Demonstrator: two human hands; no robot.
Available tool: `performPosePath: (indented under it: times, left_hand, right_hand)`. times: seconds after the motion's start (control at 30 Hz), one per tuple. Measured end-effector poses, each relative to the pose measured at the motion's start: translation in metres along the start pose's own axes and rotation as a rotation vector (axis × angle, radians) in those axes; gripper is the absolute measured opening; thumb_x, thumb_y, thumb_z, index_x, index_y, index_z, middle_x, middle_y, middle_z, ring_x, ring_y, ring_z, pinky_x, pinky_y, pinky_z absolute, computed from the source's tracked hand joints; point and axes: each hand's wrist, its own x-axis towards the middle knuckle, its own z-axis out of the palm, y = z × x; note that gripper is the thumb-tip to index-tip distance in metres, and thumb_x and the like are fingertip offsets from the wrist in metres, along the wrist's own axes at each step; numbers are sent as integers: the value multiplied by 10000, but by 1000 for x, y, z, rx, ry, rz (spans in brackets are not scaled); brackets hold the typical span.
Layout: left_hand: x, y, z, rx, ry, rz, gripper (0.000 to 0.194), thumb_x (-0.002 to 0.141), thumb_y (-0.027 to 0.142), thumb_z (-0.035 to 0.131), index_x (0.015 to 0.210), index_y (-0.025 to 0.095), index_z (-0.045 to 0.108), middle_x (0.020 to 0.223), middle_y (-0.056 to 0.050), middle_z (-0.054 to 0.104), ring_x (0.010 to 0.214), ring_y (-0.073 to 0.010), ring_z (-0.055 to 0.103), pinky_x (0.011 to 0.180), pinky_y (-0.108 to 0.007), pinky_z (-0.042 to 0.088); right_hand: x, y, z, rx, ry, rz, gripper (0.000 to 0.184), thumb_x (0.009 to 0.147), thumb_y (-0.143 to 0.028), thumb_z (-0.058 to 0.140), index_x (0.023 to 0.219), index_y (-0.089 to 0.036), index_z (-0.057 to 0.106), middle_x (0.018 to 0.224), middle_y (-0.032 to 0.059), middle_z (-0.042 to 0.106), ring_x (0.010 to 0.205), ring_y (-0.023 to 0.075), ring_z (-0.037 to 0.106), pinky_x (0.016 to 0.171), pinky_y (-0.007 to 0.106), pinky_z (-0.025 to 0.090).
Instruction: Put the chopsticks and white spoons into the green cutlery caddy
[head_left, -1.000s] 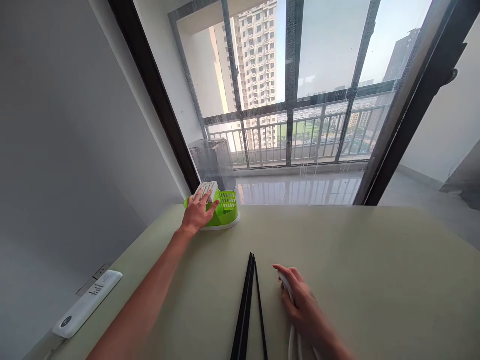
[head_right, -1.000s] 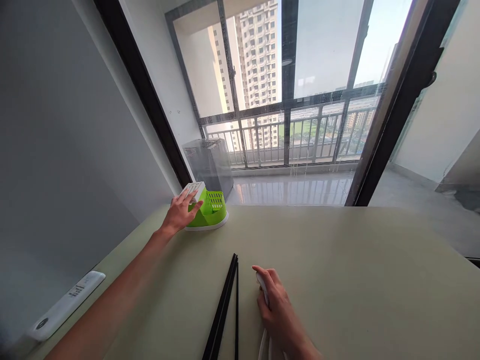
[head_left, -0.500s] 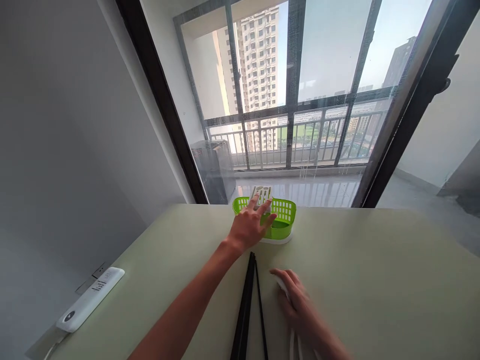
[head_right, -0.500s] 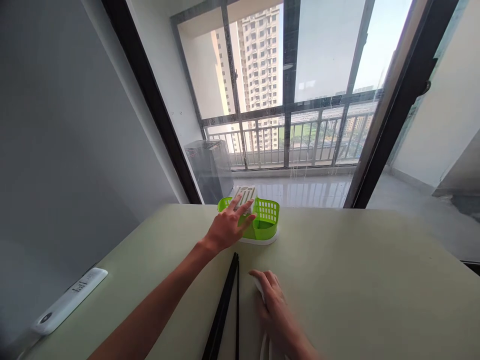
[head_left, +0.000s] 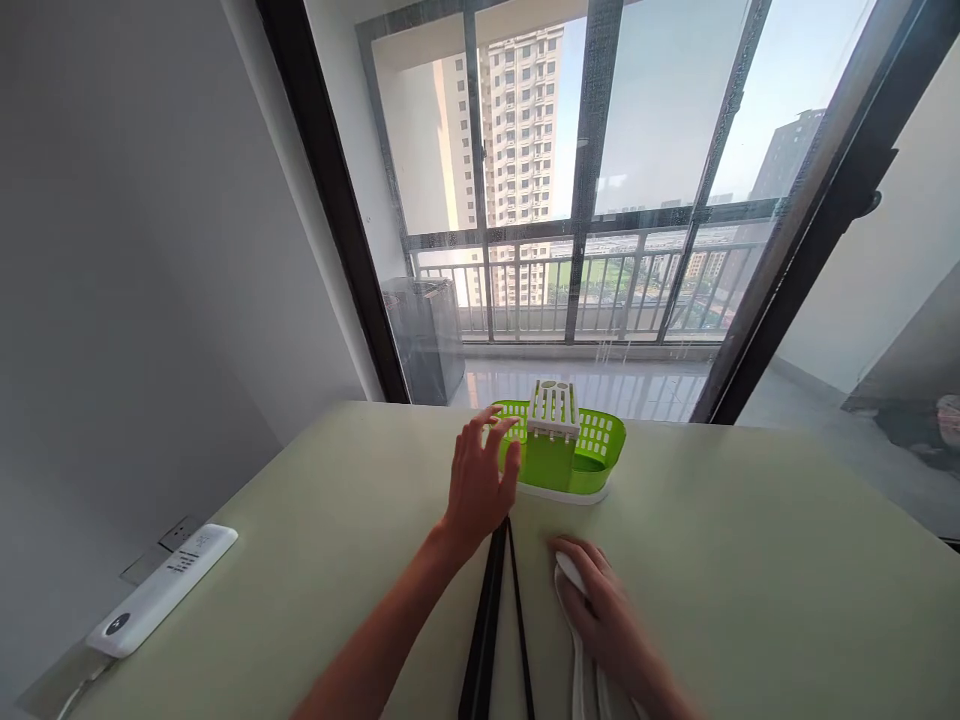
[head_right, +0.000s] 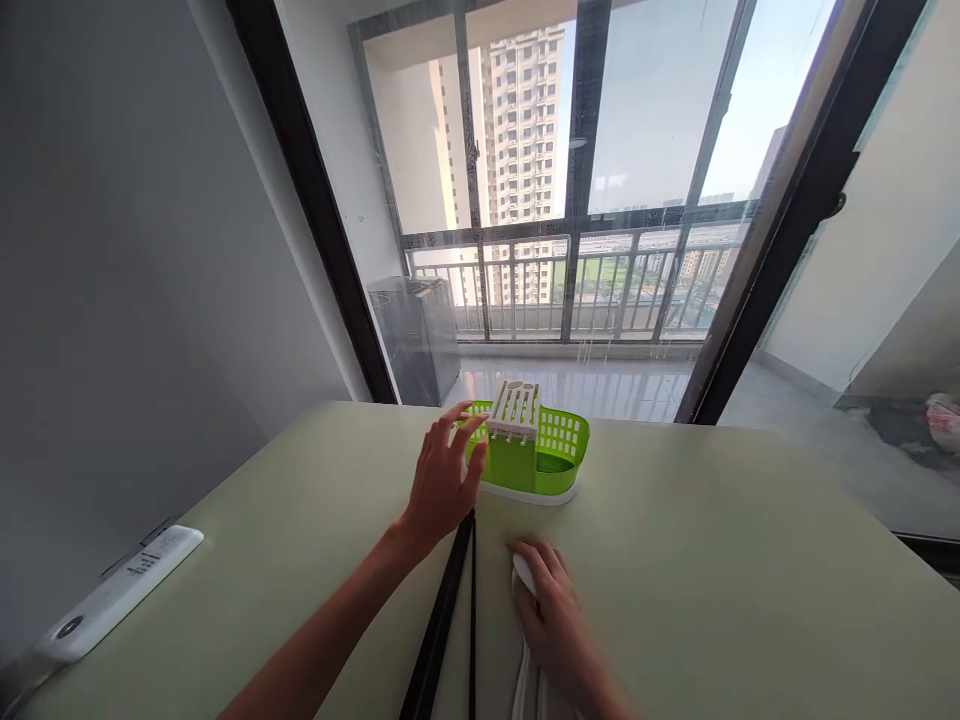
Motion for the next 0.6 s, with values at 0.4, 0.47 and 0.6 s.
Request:
performPosePath:
  times: [0.4, 0.47, 0.6]
  left_hand:
    - [-96, -132, 4, -262, -20, -538, 354, 1011, 418, 379, 979, 198, 655, 1128, -112, 630, 1096, -243, 611, 991, -413, 505]
    - [-101, -143, 1, -286, -64, -601, 375, 992, 441, 392, 962, 193, 671, 1125, -113, 651, 1089, -257, 621, 966, -413, 514]
    - [-102, -149, -6, -288, -110, -615, 404, 974, 468, 393, 939, 196, 690, 1094, -107, 685, 1077, -269, 625, 916, -394, 521]
  right_hand:
    - [-6, 1, -12, 43, 9, 134, 375, 963, -366, 519, 1298, -270, 659, 1391, 79, 631, 1278, 260, 597, 1080, 415, 488]
    - [-8, 1, -14, 42, 13, 150, 390, 953, -391, 536, 1307, -281, 660, 1397, 71, 632, 1282, 266, 598, 1079, 420, 494]
    - [-15, 2, -21, 28, 42, 224, 441, 926, -453, 574, 1333, -299, 647, 1442, 54, 607, 1328, 281, 565, 1119, 457, 464]
